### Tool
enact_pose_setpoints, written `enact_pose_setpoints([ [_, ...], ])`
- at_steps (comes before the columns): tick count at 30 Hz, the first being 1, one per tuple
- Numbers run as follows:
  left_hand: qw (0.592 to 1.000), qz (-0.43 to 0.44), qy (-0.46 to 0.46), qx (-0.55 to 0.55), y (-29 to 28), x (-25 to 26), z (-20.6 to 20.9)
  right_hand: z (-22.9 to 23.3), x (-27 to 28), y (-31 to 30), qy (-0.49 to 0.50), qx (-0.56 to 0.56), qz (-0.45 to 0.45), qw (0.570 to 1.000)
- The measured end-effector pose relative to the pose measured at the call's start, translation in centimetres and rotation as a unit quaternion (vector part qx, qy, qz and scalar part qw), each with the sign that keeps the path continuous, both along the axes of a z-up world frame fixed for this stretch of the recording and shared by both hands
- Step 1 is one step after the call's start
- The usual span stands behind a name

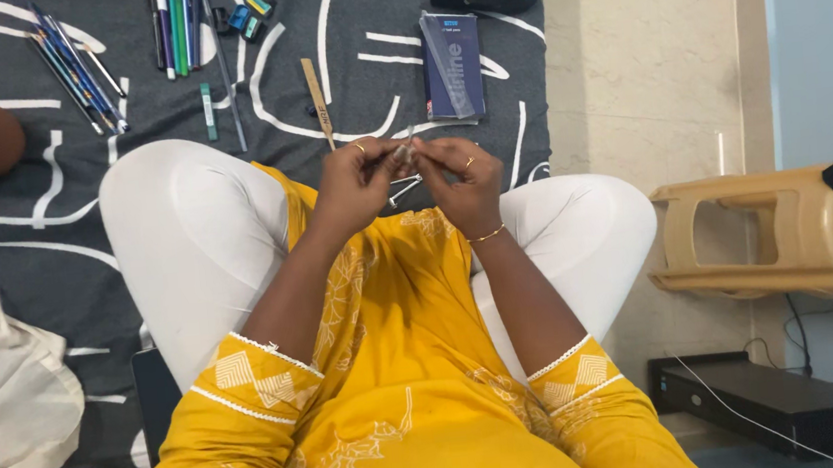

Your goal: The person assembles a wooden handle into a metal ferrule by hand and attaches a cap to a pen.

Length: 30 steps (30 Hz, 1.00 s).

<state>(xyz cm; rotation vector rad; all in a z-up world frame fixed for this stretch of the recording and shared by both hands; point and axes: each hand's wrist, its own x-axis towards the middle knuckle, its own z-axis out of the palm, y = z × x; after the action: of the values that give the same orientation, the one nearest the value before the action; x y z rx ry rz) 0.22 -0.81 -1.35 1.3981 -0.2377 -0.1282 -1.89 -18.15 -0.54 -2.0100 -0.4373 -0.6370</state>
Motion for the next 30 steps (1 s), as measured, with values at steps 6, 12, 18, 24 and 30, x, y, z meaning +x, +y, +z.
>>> enact_pose_setpoints([
  [6, 0.993, 0.069, -0.094, 0.006, -0.1, -0.8, 0.3, 0.0, -0.6, 0.8, -0.002, -0.071, 0.022, 0.997],
  [12, 0.903, 0.128, -0.267, 0.311, 0.9, -0.9, 2.0, 1.1, 0.3, 0.1, -0.032, -0.073, 0.084, 0.993],
  [18, 0.892, 0.126, -0.263, 0.345, 1.1, -0.7, 0.7, 1.4, -0.4, 0.8, -0.095, -0.109, 0.056, 0.988],
  [24, 0.992, -0.124, -0.005, 0.035, 1.8, 1.3, -2.5, 1.8, -1.0, 1.0, -0.035, -0.019, 0.058, 0.998],
  [30, 0.963, -0.007, 0.129, 0.237, 0.2, -0.2, 0.4, -2.3, 0.1, 0.2, -0.014, -0.024, -0.001, 1.000],
])
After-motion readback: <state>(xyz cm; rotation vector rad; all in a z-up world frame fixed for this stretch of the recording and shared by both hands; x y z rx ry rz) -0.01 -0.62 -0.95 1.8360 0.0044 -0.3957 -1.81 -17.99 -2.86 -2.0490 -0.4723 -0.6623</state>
